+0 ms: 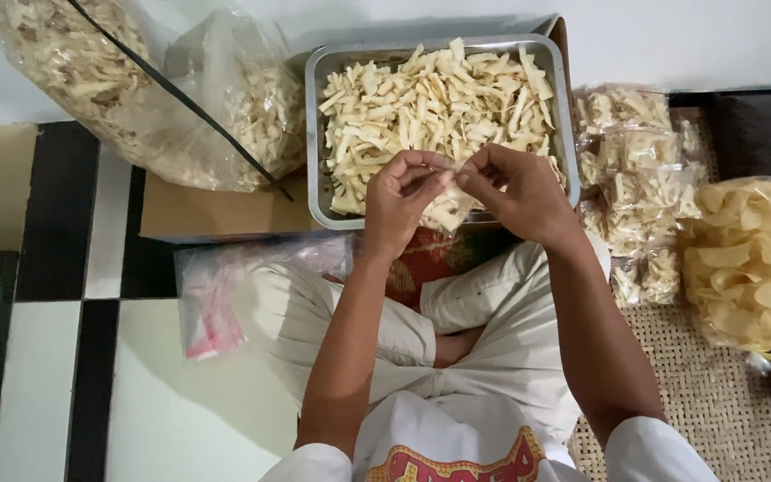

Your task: Packing small dried snack pieces into individual plastic bags by hand from a metal tray.

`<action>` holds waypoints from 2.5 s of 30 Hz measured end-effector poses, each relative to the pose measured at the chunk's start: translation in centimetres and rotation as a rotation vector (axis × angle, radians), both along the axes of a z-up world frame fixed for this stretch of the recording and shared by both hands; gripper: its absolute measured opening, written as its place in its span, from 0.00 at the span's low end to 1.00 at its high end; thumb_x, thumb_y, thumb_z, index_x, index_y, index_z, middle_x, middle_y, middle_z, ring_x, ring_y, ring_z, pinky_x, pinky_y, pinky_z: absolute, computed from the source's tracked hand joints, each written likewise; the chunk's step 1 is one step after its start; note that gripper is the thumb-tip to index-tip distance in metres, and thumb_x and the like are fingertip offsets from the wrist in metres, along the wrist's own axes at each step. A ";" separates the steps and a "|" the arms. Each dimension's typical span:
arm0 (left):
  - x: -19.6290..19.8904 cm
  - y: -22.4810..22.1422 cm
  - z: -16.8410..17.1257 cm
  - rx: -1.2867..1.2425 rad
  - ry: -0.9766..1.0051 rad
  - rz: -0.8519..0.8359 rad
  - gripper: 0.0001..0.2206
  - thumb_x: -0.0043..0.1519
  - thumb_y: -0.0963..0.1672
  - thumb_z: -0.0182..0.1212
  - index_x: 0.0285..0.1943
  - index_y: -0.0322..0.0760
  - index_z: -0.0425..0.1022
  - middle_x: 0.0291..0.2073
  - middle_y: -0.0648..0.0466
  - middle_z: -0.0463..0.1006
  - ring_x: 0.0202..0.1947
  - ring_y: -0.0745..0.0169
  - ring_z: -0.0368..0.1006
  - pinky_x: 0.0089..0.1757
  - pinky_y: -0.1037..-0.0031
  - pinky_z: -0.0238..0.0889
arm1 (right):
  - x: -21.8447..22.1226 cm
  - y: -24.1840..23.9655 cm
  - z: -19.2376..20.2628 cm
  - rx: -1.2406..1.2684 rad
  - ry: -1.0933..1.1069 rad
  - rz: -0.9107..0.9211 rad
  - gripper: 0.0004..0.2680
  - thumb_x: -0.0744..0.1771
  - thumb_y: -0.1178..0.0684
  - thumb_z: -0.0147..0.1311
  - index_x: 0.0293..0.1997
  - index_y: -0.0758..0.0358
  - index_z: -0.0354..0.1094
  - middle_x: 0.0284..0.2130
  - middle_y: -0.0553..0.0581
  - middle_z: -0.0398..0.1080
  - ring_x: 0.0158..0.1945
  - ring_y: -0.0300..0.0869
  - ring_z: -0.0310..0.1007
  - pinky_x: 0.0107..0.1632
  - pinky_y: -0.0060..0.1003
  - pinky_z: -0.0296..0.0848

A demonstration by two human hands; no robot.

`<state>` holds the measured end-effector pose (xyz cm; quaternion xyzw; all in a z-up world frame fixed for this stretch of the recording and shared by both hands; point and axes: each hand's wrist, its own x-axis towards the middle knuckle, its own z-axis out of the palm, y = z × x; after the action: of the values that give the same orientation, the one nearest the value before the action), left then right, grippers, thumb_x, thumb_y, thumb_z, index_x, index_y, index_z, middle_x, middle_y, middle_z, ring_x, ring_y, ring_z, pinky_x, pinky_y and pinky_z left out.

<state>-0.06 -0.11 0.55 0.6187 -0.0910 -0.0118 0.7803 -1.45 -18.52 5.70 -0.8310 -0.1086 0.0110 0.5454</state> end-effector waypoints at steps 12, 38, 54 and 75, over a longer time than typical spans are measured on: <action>0.0 0.1 0.0 0.027 -0.037 -0.013 0.09 0.62 0.43 0.67 0.48 0.36 0.77 0.41 0.44 0.82 0.45 0.61 0.78 0.45 0.72 0.73 | -0.6 0.7 1.3 0.004 0.011 -0.001 0.04 0.67 0.56 0.60 0.37 0.64 0.72 0.23 0.54 0.70 0.31 0.37 0.68 0.41 0.33 0.68; -0.1 0.1 -0.2 0.033 -0.028 -0.019 0.09 0.62 0.42 0.67 0.48 0.34 0.76 0.42 0.44 0.82 0.46 0.60 0.78 0.46 0.72 0.73 | -0.7 0.5 0.5 0.008 0.003 -0.041 0.04 0.65 0.56 0.63 0.38 0.65 0.73 0.24 0.56 0.71 0.33 0.39 0.68 0.43 0.33 0.68; 0.0 0.0 -0.4 0.026 0.010 -0.010 0.09 0.61 0.43 0.68 0.48 0.38 0.78 0.40 0.47 0.82 0.44 0.67 0.77 0.43 0.77 0.73 | -0.6 0.4 -0.2 0.045 -0.025 -0.047 0.04 0.66 0.57 0.61 0.36 0.65 0.73 0.22 0.55 0.68 0.32 0.38 0.64 0.42 0.33 0.65; 0.1 0.0 -0.6 0.017 -0.029 0.062 0.10 0.64 0.44 0.66 0.50 0.36 0.76 0.43 0.46 0.81 0.47 0.62 0.76 0.46 0.72 0.72 | -1.3 0.0 -2.6 0.004 -0.040 0.011 0.14 0.62 0.53 0.68 0.47 0.63 0.69 0.28 0.61 0.72 0.36 0.46 0.71 0.48 0.42 0.68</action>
<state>0.06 -0.13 -0.06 0.6278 -0.0829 0.0203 0.7737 -2.80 -18.51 3.08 -0.8294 -0.1240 -0.0030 0.5447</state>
